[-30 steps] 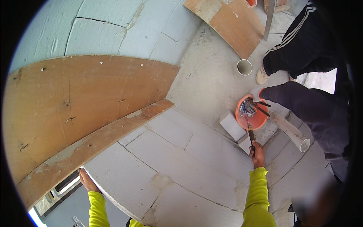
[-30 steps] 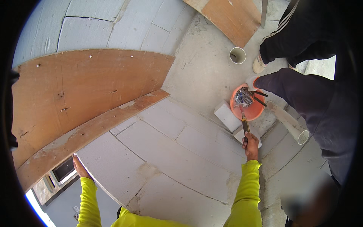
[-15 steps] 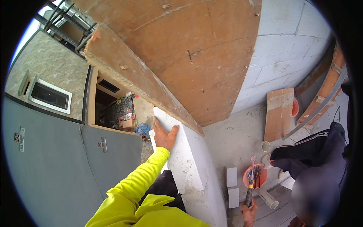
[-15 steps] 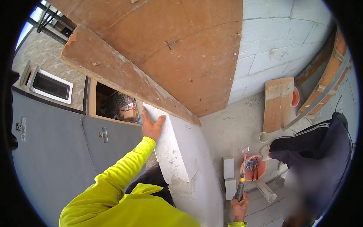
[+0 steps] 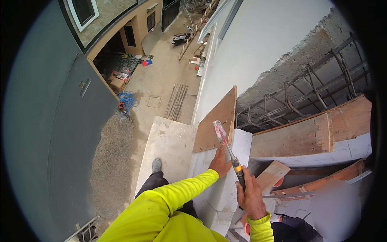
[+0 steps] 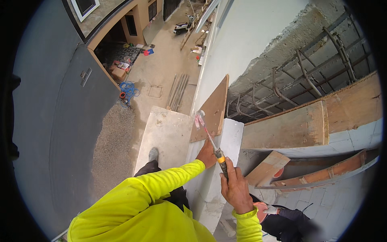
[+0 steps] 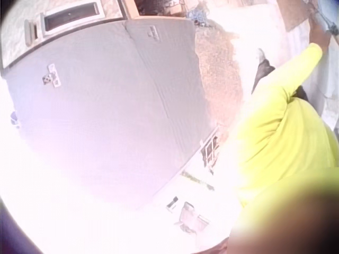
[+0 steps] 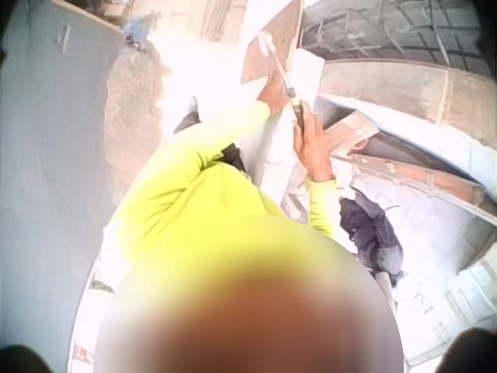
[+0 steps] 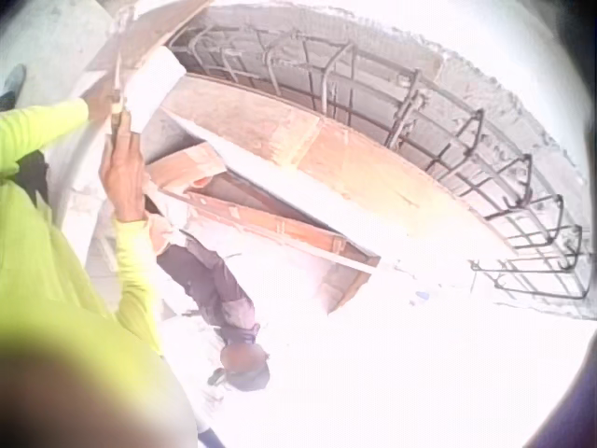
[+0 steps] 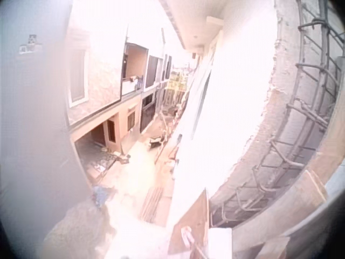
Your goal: The person positions a wooden board against a concrete wall and uses a hammer to drive nails into it, securing the board as part of a formwork assembly. The person then walks along the wall and picks up a blue cup.
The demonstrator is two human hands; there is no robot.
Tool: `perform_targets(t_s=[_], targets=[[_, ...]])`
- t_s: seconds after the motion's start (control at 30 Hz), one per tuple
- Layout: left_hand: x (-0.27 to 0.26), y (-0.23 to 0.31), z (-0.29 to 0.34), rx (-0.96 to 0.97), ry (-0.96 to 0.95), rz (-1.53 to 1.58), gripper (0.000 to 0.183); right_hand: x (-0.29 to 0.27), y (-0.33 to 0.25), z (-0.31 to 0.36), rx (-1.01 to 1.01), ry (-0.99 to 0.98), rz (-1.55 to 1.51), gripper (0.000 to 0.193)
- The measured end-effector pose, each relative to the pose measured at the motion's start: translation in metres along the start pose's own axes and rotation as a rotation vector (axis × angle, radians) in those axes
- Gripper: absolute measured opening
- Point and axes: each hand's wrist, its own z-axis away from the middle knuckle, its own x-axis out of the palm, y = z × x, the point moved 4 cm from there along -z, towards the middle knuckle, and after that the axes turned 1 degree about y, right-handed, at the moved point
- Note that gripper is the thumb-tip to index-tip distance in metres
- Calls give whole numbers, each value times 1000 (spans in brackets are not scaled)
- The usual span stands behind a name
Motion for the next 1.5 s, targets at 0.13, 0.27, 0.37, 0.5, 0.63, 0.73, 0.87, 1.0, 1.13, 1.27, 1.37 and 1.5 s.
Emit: perform_targets(t_s=[0.13,0.27,0.37,0.5,0.63,0.73,0.87,1.0,1.13,1.27,1.37,1.5], targets=[[-102,-114,47,-246,-81,126,81,-5,-25,-125,-146,-26,359,62],[-272,-294,130,-604,508,-58,67,-9,-24,-227,-157,-236,650,65],[-392,-413,265,-921,780,-379,55,0,-11,-282,-185,-301,741,63],[-427,-477,486,-1263,972,-543,56,4,6,-330,-130,-473,800,56],[-325,-474,624,-1535,1250,-165,60,6,-2,-355,-126,-691,980,57],[-222,-450,635,-1655,1371,402,68,16,-20,-367,-222,-558,853,50],[-137,-405,573,-1649,893,213,73,27,-25,-371,-370,-391,616,46],[-121,-373,555,-1531,780,-53,72,24,0,-377,-184,-701,1037,37],[-129,-377,583,-1597,980,77,67,13,-5,-407,-85,-693,1134,31],[-137,-399,588,-1627,983,196,66,20,-32,-422,-365,-380,627,28],[-142,-398,573,-1440,899,-58,66,19,-24,-407,-187,-372,576,27],[-124,-379,579,-1505,955,-61,66,19,-9,-392,-77,-710,1007,30]])
